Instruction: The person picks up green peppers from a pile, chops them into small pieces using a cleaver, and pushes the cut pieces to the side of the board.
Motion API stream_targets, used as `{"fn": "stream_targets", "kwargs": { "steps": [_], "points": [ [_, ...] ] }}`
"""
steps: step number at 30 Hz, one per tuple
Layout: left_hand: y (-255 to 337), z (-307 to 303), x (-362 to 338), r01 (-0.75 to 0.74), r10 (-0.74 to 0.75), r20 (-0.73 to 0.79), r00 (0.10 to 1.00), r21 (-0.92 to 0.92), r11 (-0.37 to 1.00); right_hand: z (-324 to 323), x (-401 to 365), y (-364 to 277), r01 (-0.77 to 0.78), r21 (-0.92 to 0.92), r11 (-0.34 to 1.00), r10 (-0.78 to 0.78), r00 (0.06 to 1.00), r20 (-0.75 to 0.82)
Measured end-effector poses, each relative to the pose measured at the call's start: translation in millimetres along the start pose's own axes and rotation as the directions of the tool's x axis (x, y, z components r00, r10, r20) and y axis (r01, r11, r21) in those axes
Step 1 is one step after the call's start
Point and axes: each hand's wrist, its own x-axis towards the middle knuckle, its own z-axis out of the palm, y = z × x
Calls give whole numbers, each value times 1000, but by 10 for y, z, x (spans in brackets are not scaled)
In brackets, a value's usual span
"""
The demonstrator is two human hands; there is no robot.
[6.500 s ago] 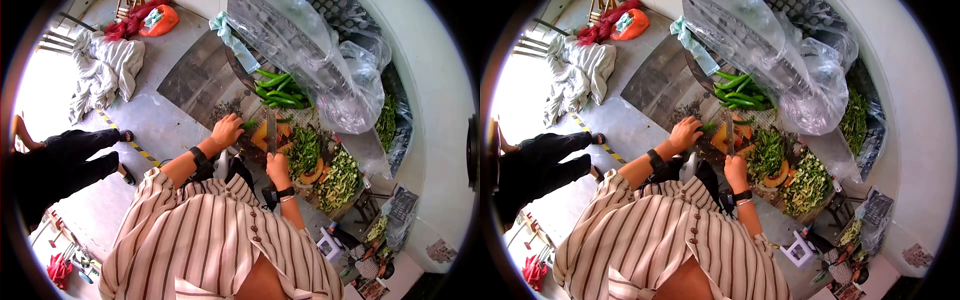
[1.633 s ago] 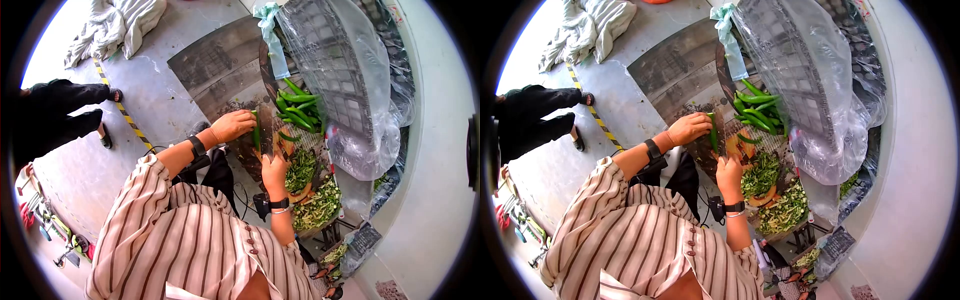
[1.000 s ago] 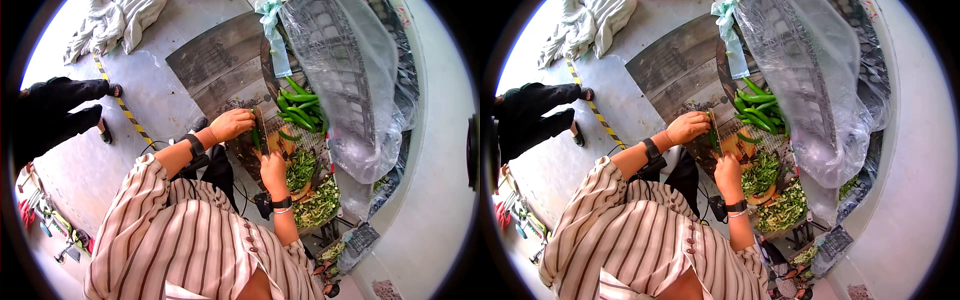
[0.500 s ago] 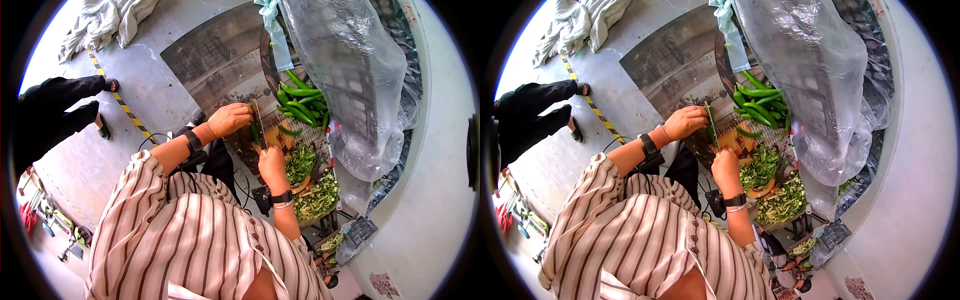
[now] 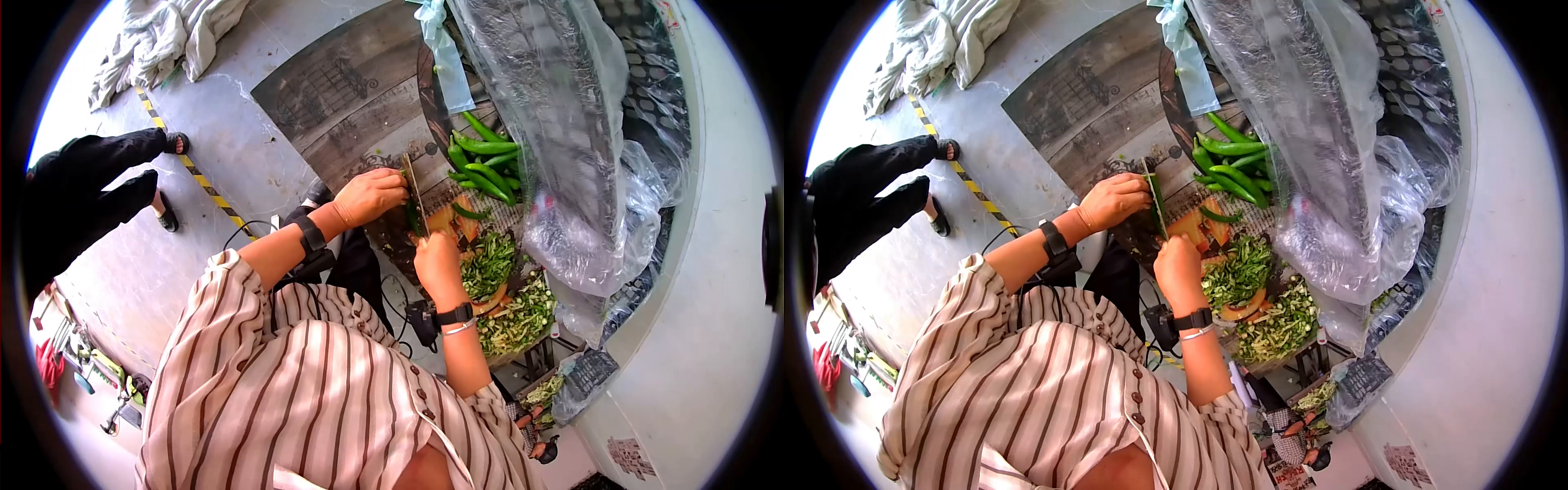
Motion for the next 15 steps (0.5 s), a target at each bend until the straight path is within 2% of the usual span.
{"fn": "stream_targets", "kwargs": {
  "steps": [3,5,10,12,15],
  "points": [
    [-32,-27,-6,10,-10,24,1000,15,1000,72,147,-52,65,-12,998,-66,996,-54],
    [-23,-14,-12,-7,6,-6,1000,-35,999,60,149,-87,-25,71,997,27,999,-32],
    [-7,-1,-17,20,-19,5,1000,-51,999,136,159,-32,-23,84,996,27,999,-46],
    [-14,-10,2,-3,4,20,1000,-27,1000,149,153,-47,59,90,994,-47,989,-137],
    [-1,-34,12,21,-21,-3,1000,-81,997,186,175,-4,67,127,990,-47,987,-151]
  ]
}}
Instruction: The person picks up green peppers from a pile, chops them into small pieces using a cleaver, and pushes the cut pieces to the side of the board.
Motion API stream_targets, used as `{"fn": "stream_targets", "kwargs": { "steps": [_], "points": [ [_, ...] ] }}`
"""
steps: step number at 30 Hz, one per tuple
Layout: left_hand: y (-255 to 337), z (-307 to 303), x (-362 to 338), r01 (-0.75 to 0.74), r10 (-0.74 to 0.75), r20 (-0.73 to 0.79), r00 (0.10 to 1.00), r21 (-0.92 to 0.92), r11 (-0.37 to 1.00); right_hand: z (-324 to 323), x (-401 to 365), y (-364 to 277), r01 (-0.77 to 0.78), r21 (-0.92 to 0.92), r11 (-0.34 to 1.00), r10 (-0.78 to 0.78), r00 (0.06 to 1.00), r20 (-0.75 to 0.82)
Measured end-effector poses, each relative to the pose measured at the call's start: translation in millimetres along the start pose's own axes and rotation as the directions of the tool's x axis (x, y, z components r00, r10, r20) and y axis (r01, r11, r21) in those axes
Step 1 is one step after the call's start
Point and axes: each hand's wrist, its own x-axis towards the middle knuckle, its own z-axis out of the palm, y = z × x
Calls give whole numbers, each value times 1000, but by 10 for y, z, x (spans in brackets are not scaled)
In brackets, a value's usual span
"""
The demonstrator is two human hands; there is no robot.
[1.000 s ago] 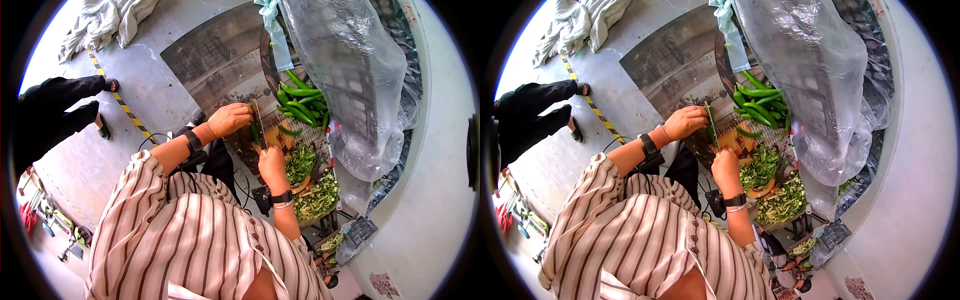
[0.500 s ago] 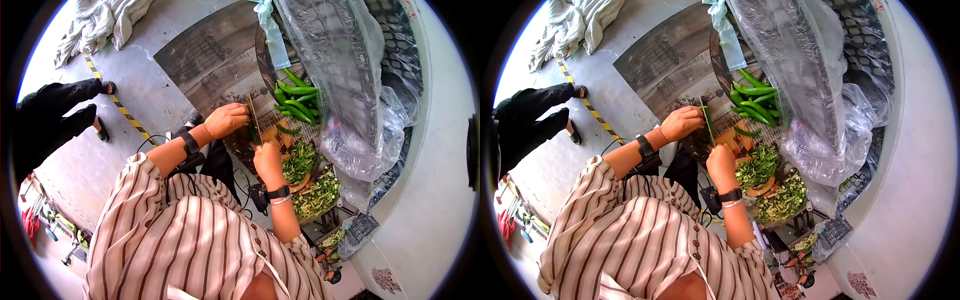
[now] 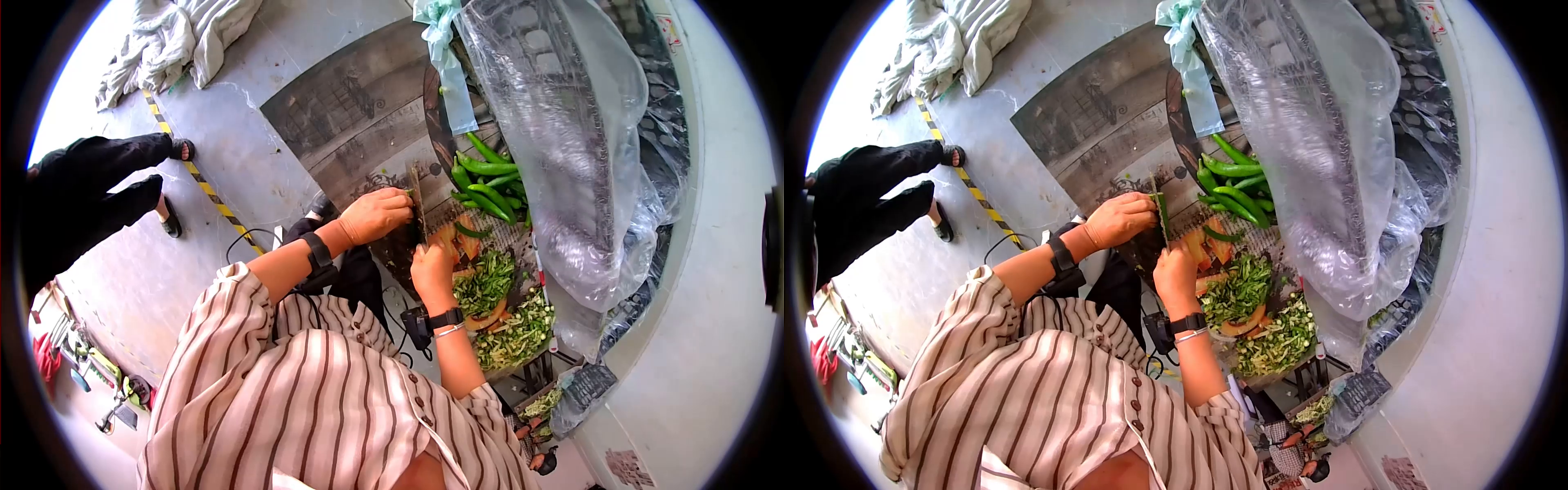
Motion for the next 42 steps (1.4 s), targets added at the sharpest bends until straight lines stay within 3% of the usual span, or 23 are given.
{"fn": "stream_targets", "kwargs": {
  "steps": [5,9,12,13,16,18,20,22,24,26,28,30,32,34,36,37,42],
  "points": [
    [3,24,-8,-71,69,18,997,87,994,-38,-4,-26,-11,-29,1000,12,1000,12],
    [-20,8,10,-42,43,-2,999,77,996,-57,-84,46,-79,-111,991,90,991,99],
    [-4,36,-9,-19,19,1,1000,37,999,-109,-327,153,-105,-63,992,111,989,100],
    [8,27,-2,-14,15,-7,1000,31,999,-23,-393,247,-9,-40,999,9,1000,-2],
    [14,37,11,5,-5,-16,1000,19,1000,57,-346,243,-99,-44,994,100,995,18],
    [1,-5,6,1,-1,2,1000,23,1000,66,-182,128,-85,33,996,86,996,-18],
    [50,-6,31,35,-35,3,999,-28,999,24,-84,90,-68,-35,997,70,996,57],
    [18,-29,88,-30,30,-23,999,-1,1000,54,-45,111,-38,4,999,38,998,-51],
    [61,-3,51,23,-23,-2,1000,-21,1000,78,-91,151,18,66,998,-7,987,-160],
    [73,-3,38,23,-23,2,1000,-28,999,22,-139,162,-5,19,1000,6,996,-87],
    [62,-12,46,26,-25,32,999,-7,1000,54,-127,259,-33,181,983,41,998,-40],
    [55,-51,47,24,-24,33,999,-5,1000,103,-184,359,16,185,983,3,995,-102],
    [103,-47,50,41,-40,49,998,-23,999,76,-324,411,39,406,913,58,972,-226],
    [165,-66,67,32,-32,94,995,-7,999,-14,-431,447,-13,431,902,115,970,-213],
    [227,-88,95,-43,17,145,989,180,983,-57,-507,491,18,497,868,124,960,-252],
    [245,-71,112,-39,3,184,983,192,981,-86,-566,503,-102,509,855,222,958,-181],
    [297,36,283,-137,47,284,958,304,943,-78,-704,637,-134,627,767,286,947,-148]
  ]
}}
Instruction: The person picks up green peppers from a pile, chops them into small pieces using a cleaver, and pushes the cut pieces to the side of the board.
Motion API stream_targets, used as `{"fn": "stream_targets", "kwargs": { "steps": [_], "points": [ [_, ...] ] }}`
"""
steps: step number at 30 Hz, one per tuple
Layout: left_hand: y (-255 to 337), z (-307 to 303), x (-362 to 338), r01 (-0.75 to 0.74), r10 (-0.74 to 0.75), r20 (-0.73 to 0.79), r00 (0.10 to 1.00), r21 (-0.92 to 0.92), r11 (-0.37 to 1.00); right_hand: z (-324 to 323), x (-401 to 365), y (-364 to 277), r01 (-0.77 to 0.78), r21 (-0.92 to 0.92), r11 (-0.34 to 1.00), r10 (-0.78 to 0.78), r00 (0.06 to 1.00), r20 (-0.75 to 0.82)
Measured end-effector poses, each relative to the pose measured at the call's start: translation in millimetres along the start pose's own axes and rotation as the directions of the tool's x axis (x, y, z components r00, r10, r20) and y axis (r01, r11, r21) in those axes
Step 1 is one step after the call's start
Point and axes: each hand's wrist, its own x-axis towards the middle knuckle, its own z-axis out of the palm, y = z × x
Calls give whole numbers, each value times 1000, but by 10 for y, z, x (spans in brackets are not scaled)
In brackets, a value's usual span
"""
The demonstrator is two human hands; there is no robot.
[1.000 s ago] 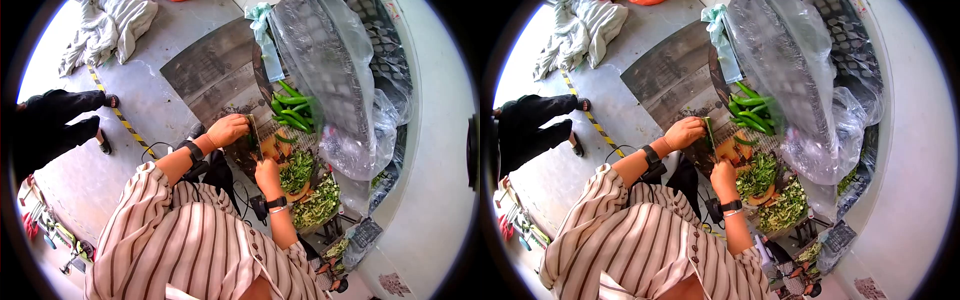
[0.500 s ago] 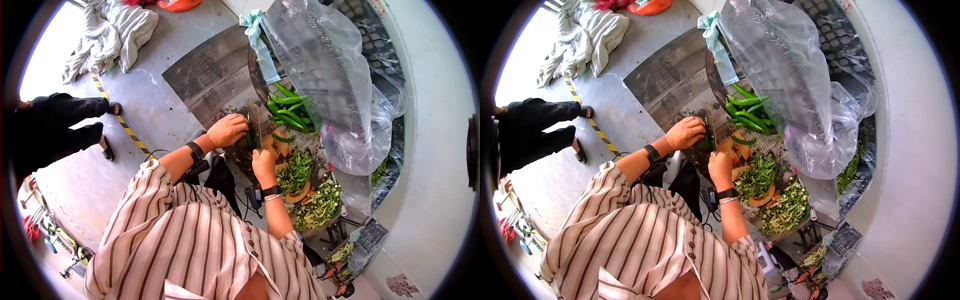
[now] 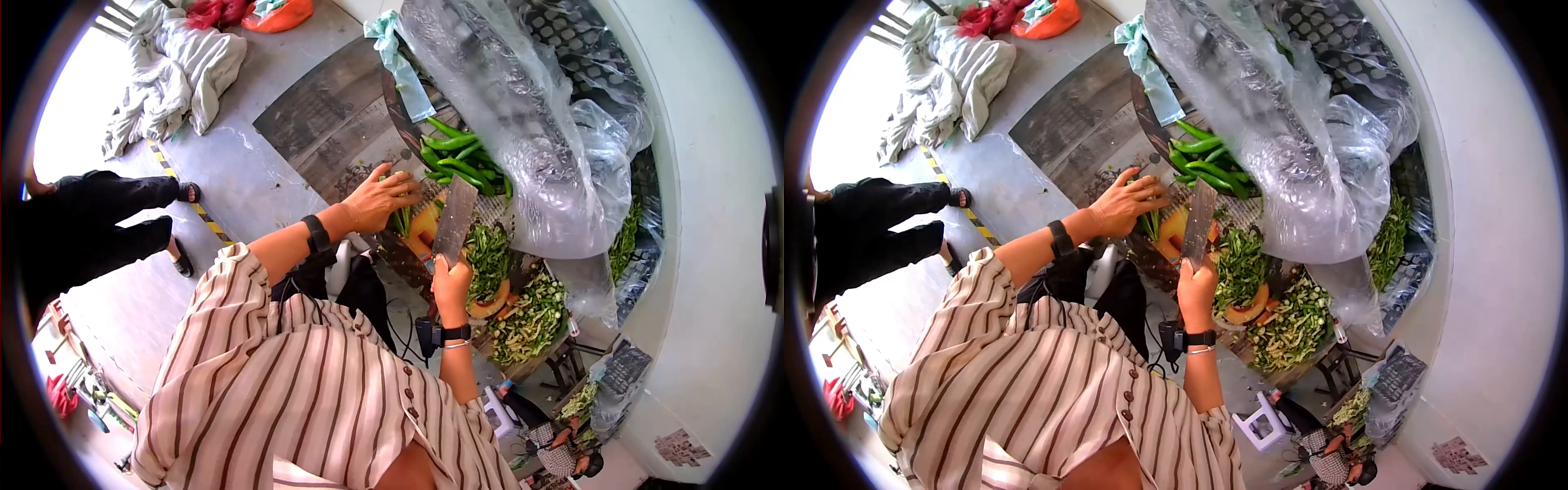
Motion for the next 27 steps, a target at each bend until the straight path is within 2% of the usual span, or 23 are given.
{"fn": "stream_targets", "kwargs": {
  "steps": [2,6,7,9,11,14,15,17,18,19,20,21,23,25,27],
  "points": [
    [-6,-62,66,-7,6,156,988,6,1000,12,34,246,232,-73,970,-237,970,-60],
    [-52,-166,77,-68,65,179,982,12,998,15,-17,300,193,-90,977,-199,978,-58],
    [-80,-133,44,-90,89,114,989,-3,996,19,-15,306,197,-109,974,-204,978,-52],
    [-102,-113,1,-79,79,103,992,-8,997,29,-19,297,199,-126,972,-206,978,-45],
    [-105,-95,-38,-63,64,88,994,-11,998,33,-34,238,60,-137,989,-60,998,5],
    [-97,-95,-86,-17,18,35,999,-53,998,79,-38,196,47,-147,988,-43,999,30],
    [-81,-106,-107,45,-43,41,998,-48,998,109,-32,233,46,-150,988,-41,999,33],
    [-41,-119,-146,108,-106,46,993,-45,993,175,-9,332,165,-126,978,-165,986,11],
    [-12,-124,-169,185,-182,37,983,-123,975,185,-33,268,164,-127,978,-164,986,13],
    [2,-126,-190,259,-258,33,966,-200,945,184,-65,191,90,-69,993,-88,995,39],
    [-2,-113,-212,263,-261,33,965,-201,944,182,-93,113,14,-14,1000,-13,997,70],
    [-10,-87,-237,257,-268,-9,963,-252,933,181,-112,64,13,-14,1000,-12,997,72],
    [-22,-30,-291,252,-280,-48,959,-306,918,180,-154,14,-100,-9,995,100,986,137],
    [-53,-3,-315,211,-260,-121,958,-316,925,182,-186,20,-134,10,991,130,975,179],
    [-80,5,-336,203,-249,-105,963,-328,923,186,-216,23,-167,27,986,156,962,224]
  ]
}}
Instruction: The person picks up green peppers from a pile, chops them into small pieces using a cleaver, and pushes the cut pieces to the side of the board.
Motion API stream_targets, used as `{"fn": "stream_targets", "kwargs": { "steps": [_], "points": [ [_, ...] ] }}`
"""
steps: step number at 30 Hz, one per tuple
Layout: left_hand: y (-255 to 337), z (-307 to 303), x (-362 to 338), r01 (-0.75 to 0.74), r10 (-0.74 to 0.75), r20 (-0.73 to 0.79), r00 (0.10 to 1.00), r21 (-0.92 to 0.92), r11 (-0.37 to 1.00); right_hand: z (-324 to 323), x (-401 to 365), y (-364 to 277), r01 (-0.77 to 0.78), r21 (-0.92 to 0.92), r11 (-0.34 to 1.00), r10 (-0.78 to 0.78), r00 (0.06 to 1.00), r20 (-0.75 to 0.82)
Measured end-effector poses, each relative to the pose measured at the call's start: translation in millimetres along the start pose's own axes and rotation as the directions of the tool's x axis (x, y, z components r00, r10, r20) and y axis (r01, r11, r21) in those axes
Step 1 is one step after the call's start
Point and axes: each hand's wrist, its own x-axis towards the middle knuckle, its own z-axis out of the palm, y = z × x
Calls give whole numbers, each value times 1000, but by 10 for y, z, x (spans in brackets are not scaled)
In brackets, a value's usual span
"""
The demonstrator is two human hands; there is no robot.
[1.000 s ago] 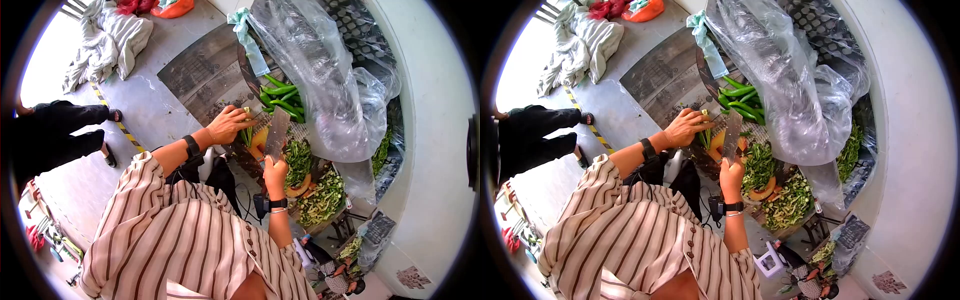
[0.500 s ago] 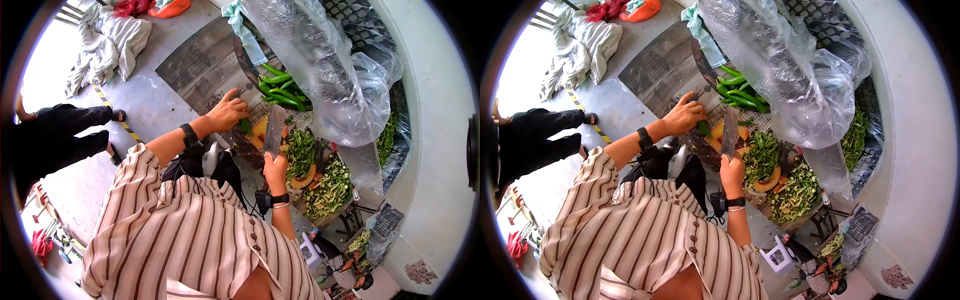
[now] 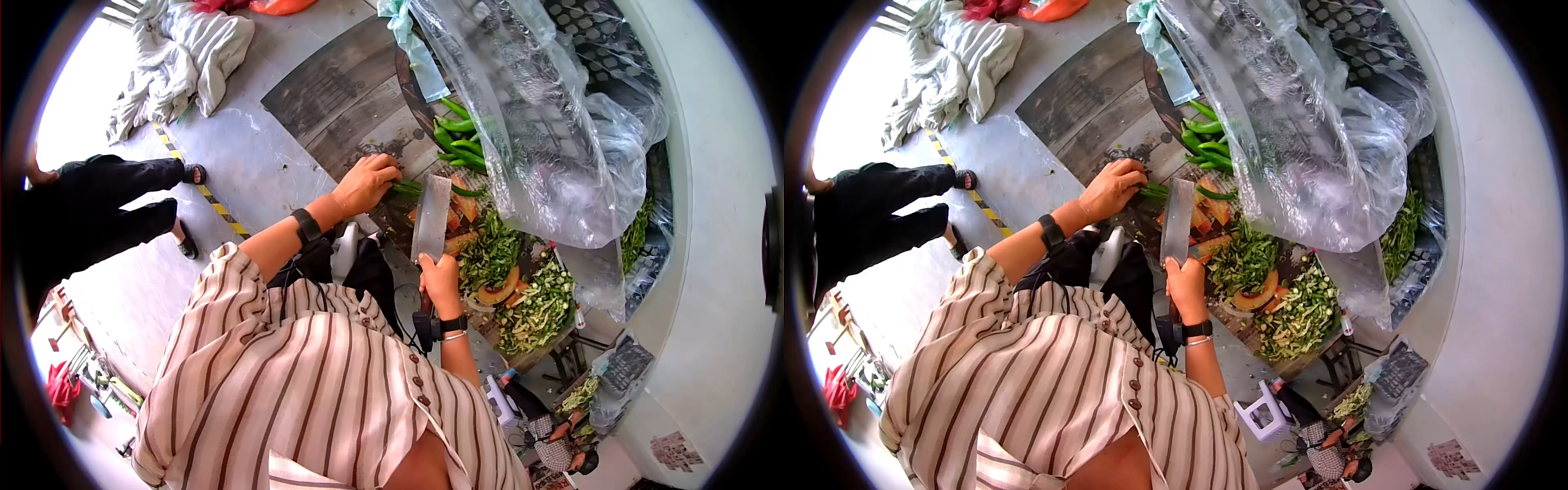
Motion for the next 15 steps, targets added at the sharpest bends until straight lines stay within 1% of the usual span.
{"fn": "stream_targets", "kwargs": {
  "steps": [2,5,9,10,11,15],
  "points": [
    [-19,-4,-19,-6,6,21,1000,-13,1000,14,-43,26,-41,-19,999,41,999,17],
    [-14,-13,-19,-19,19,3,1000,-24,1000,27,-91,103,-46,-22,999,46,998,36],
    [-4,-39,-59,10,-8,24,1000,-83,996,8,-133,247,-78,-15,997,79,995,59],
    [-9,-45,-64,17,-13,33,999,-108,994,2,-151,276,-78,-36,996,81,994,68],
    [-16,-50,-67,17,-13,34,999,-110,994,0,-160,288,-79,-58,995,83,994,77],
    [-33,-62,-56,14,-10,28,1000,-138,990,40,-206,221,-90,-47,995,93,994,63]
  ]
}}
